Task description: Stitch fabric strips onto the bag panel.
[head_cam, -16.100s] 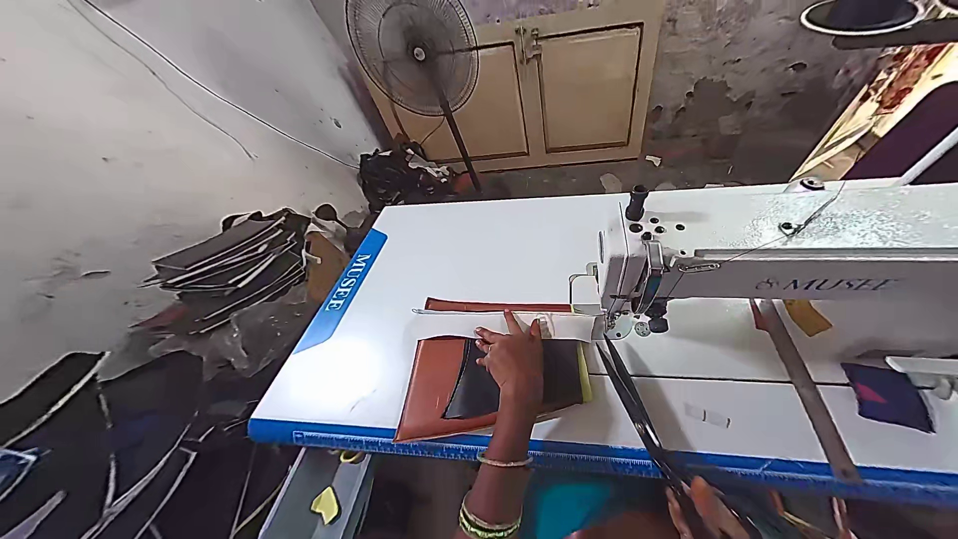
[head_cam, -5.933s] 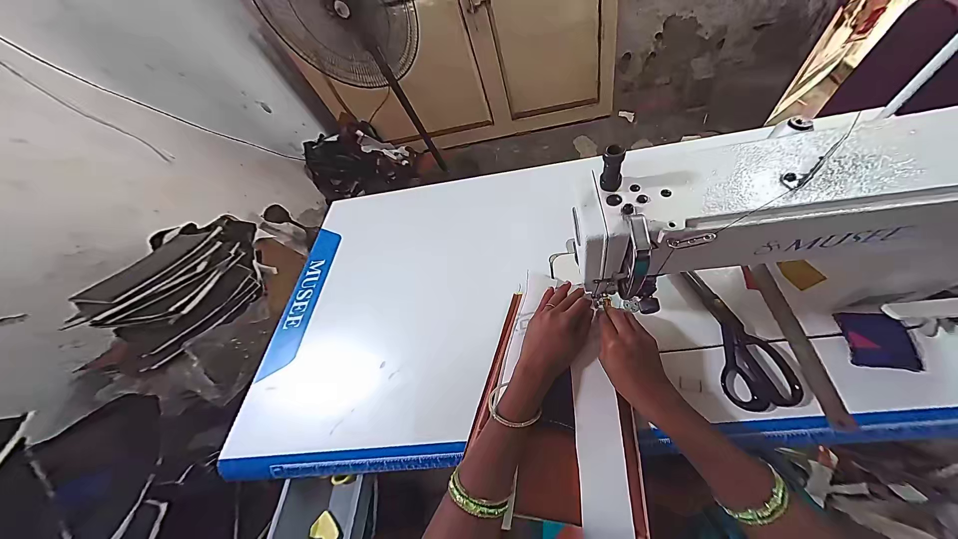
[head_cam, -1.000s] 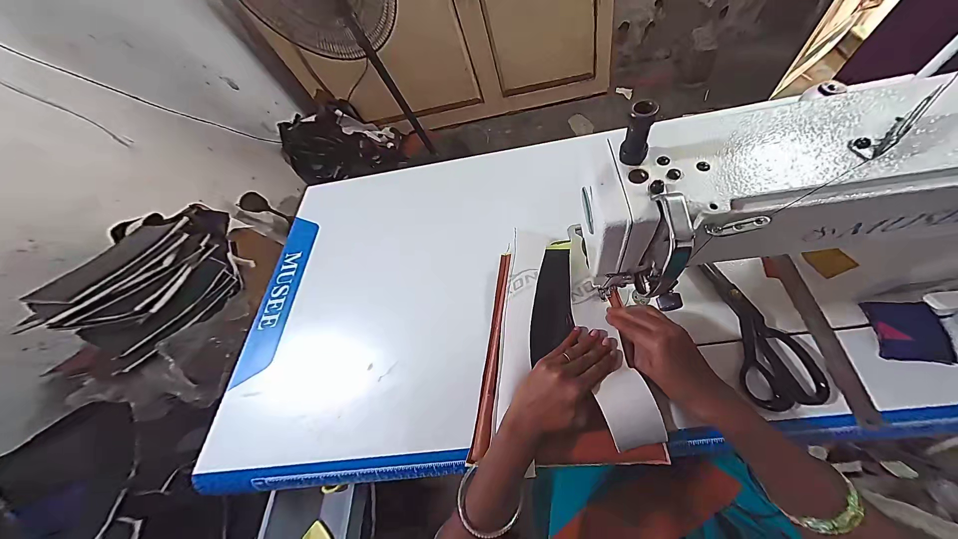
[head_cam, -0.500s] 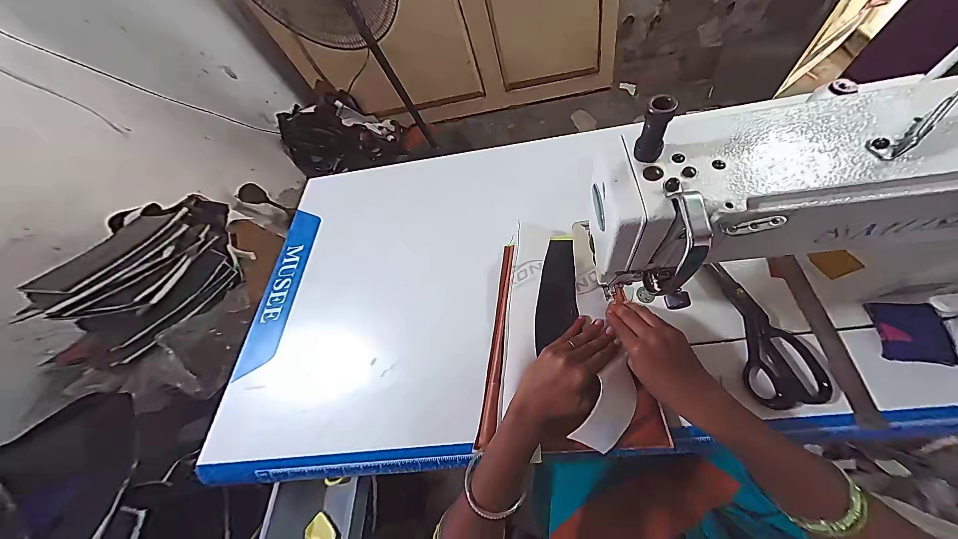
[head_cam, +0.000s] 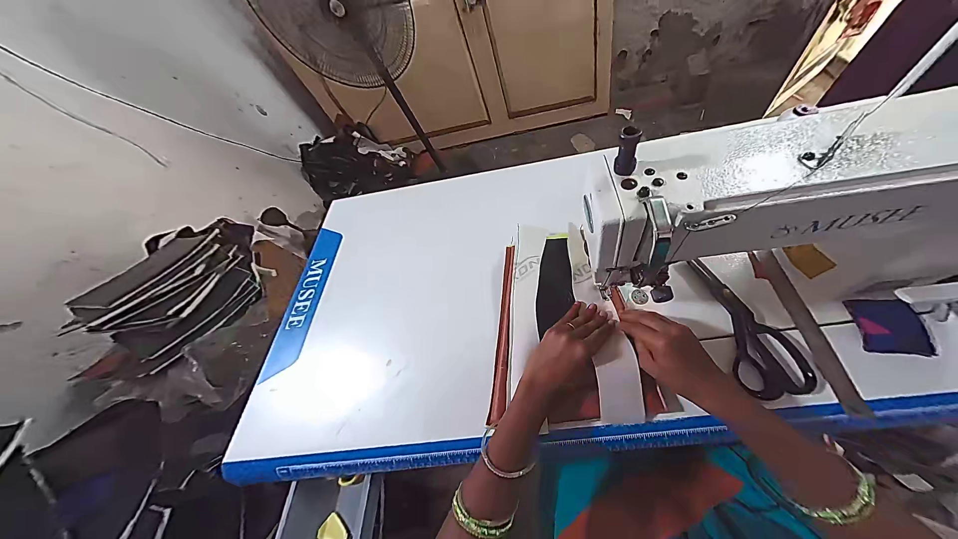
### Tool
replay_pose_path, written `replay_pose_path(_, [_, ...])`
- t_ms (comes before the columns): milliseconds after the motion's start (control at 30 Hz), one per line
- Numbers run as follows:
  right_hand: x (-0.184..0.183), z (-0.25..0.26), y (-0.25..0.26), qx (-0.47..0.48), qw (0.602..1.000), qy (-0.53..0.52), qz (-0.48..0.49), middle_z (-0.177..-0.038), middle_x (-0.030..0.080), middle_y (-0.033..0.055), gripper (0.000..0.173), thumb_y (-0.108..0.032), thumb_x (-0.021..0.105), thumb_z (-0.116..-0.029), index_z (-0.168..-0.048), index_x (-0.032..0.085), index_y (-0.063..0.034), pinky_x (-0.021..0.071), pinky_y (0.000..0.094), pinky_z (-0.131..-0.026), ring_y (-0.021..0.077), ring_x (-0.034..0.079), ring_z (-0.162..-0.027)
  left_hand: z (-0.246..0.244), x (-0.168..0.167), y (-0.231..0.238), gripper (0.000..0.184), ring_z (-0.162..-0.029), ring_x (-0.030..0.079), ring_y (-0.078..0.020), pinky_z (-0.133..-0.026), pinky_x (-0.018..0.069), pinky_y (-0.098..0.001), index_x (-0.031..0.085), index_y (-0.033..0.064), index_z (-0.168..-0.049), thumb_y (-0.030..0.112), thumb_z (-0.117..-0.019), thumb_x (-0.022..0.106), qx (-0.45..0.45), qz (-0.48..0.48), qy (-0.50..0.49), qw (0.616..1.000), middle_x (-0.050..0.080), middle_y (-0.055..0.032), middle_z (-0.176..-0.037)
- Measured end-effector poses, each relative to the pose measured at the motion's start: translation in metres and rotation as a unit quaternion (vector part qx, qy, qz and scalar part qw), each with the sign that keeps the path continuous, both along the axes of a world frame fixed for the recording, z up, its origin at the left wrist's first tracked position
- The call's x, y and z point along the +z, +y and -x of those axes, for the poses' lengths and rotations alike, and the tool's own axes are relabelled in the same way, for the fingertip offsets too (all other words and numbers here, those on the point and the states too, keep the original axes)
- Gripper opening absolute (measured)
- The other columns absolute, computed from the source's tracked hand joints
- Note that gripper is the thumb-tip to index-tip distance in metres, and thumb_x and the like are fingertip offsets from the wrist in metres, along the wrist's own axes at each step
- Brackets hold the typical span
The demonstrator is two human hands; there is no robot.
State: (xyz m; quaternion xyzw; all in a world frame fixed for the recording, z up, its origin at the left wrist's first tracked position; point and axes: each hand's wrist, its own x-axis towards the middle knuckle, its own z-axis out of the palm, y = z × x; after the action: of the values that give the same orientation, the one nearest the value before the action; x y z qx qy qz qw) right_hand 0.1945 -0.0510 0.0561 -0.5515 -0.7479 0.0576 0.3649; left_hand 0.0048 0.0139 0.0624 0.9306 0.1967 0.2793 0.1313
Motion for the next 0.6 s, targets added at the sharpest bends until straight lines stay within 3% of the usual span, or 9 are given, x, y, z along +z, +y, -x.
replay_pose_path(133, [-0.007, -0.006, -0.025, 0.017, 0.999, 0.031, 0.009, -0.125, 0.070, 0.0232, 0.031, 0.013, 0.058, -0.0834, -0.110, 0.074, 0.0083, 0.0561, 0.0434, -0.098, 0.0380, 0.069, -0.117, 0.001, -0.003, 0.003, 0.030, -0.113, 0.069, -0.0441, -0.106, 0.0498, -0.0495, 0.075, -0.0071, -0.112, 0.001, -0.0900, 0.056, -0.001, 0.011, -0.041, 0.999, 0.074, -0.0240, -0.114])
replay_pose_path(200, [-0.010, -0.006, -0.033, 0.020, 0.999, 0.033, 0.014, -0.128, 0.069, 0.0238, 0.043, 0.011, 0.068, -0.0732, -0.115, 0.073, 0.0072, 0.0572, 0.0441, -0.095, 0.0386, 0.068, -0.118, 0.004, -0.003, 0.002, 0.032, -0.113, 0.069, -0.0440, -0.106, 0.0494, -0.0489, 0.074, -0.0092, -0.112, 0.005, -0.0891, 0.057, 0.002, 0.034, -0.051, 0.998, 0.074, -0.0250, -0.114])
replay_pose_path(267, [-0.015, -0.006, -0.034, 0.015, 1.000, 0.002, -0.013, -0.127, 0.070, 0.0222, 0.036, 0.001, 0.065, -0.0832, -0.118, 0.073, 0.0051, 0.0581, 0.0417, -0.094, 0.0367, 0.069, -0.116, 0.005, -0.002, 0.001, 0.034, -0.114, 0.069, -0.0432, -0.106, 0.0492, -0.0479, 0.074, -0.0093, -0.113, 0.005, -0.0892, 0.055, -0.001, 0.025, -0.043, 0.999, 0.073, -0.0246, -0.115])
replay_pose_path(433, [-0.016, -0.003, -0.033, 0.007, 0.998, -0.019, -0.054, -0.122, 0.072, 0.0222, 0.025, 0.013, 0.057, -0.0785, -0.095, 0.075, 0.0094, 0.0593, 0.0404, -0.091, 0.0362, 0.071, -0.114, 0.003, -0.003, -0.002, 0.031, -0.111, 0.072, -0.0381, -0.104, 0.0517, -0.0453, 0.075, -0.0075, -0.112, 0.000, -0.0929, 0.051, -0.016, -0.068, -0.003, 0.998, 0.075, -0.0221, -0.112])
replay_pose_path(600, [-0.020, -0.003, -0.030, 0.007, 0.996, -0.028, -0.078, -0.120, 0.073, 0.0209, 0.025, 0.013, 0.055, -0.0788, -0.092, 0.075, 0.0078, 0.0590, 0.0366, -0.091, 0.0335, 0.072, -0.113, 0.002, -0.003, -0.003, 0.030, -0.109, 0.073, -0.0348, -0.103, 0.0528, -0.0412, 0.074, -0.0074, -0.111, -0.001, -0.0943, 0.050, -0.028, -0.120, 0.011, 0.992, 0.076, -0.0214, -0.111])
